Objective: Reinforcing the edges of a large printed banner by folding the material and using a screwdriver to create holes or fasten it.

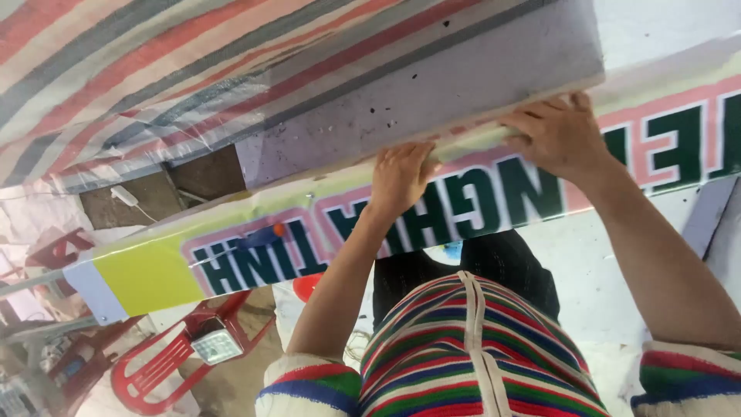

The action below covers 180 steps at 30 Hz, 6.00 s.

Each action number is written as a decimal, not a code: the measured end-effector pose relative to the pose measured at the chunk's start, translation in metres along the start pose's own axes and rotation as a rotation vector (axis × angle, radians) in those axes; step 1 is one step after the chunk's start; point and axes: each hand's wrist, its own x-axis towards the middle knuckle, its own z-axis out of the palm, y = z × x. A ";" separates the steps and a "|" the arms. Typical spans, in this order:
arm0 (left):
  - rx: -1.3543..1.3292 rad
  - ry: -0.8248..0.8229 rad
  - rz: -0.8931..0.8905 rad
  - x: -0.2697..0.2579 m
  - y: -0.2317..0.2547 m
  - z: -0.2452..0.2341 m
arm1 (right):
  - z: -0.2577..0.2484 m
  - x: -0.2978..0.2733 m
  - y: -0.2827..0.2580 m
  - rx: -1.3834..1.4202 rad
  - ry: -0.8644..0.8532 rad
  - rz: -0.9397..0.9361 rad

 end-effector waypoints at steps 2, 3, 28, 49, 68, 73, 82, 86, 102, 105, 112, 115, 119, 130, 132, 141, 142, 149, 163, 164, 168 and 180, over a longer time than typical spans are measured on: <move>0.010 -0.026 -0.062 0.019 0.016 0.001 | 0.001 -0.002 0.018 -0.037 0.092 -0.067; 0.016 -0.049 -0.115 0.026 0.025 0.002 | 0.001 -0.007 0.025 -0.081 0.189 -0.127; 0.123 0.077 -0.080 0.048 0.085 0.012 | -0.057 -0.129 0.324 -0.035 0.393 0.316; 0.010 0.169 0.021 0.064 0.114 0.016 | -0.052 -0.143 0.352 0.433 0.256 0.468; -0.091 0.149 0.117 0.110 0.175 0.045 | -0.049 -0.185 0.364 0.482 0.255 0.208; -0.117 0.178 0.147 0.125 0.184 0.051 | -0.045 -0.187 0.373 0.424 0.248 0.159; -0.116 0.083 0.173 0.148 0.212 0.068 | -0.047 -0.187 0.369 0.462 0.271 0.082; -0.133 0.086 0.203 0.174 0.244 0.090 | -0.056 -0.188 0.369 0.315 0.246 0.045; -0.275 0.003 0.079 0.218 0.285 0.118 | -0.051 -0.195 0.385 0.432 0.165 0.157; -0.218 0.053 0.144 0.228 0.303 0.137 | -0.053 -0.203 0.385 0.332 0.171 0.156; -0.219 0.114 0.178 0.236 0.317 0.147 | -0.052 -0.206 0.388 0.296 0.177 0.102; -0.266 0.122 0.113 0.238 0.322 0.150 | -0.062 -0.205 0.379 0.318 0.181 0.112; -0.295 0.116 0.144 0.242 0.338 0.153 | -0.072 -0.206 0.376 0.342 0.158 0.096; -0.147 -0.171 -0.116 0.268 0.309 0.178 | -0.028 -0.166 0.382 -0.048 0.425 0.079; -0.206 -0.103 -0.170 0.256 0.298 0.162 | -0.018 -0.163 0.386 -0.051 0.472 0.070; -0.235 0.053 -0.099 0.231 0.281 0.149 | -0.090 -0.155 0.334 0.093 0.324 0.055; -0.236 0.057 -0.102 0.232 0.282 0.148 | -0.087 -0.148 0.337 0.092 0.323 0.050; -0.258 -0.024 -0.183 0.234 0.281 0.144 | -0.068 -0.122 0.338 -0.021 0.307 -0.195; -0.154 0.277 0.062 0.159 0.217 0.089 | -0.071 -0.126 0.344 0.204 0.198 -0.056; -0.122 0.236 0.036 0.160 0.215 0.090 | -0.072 -0.127 0.346 0.201 0.180 -0.052; -0.154 -0.145 -0.311 0.172 0.208 0.088 | -0.056 -0.129 0.354 0.297 0.150 0.017; -0.079 0.150 -0.018 0.199 0.249 0.137 | -0.059 -0.128 0.349 0.020 0.034 0.051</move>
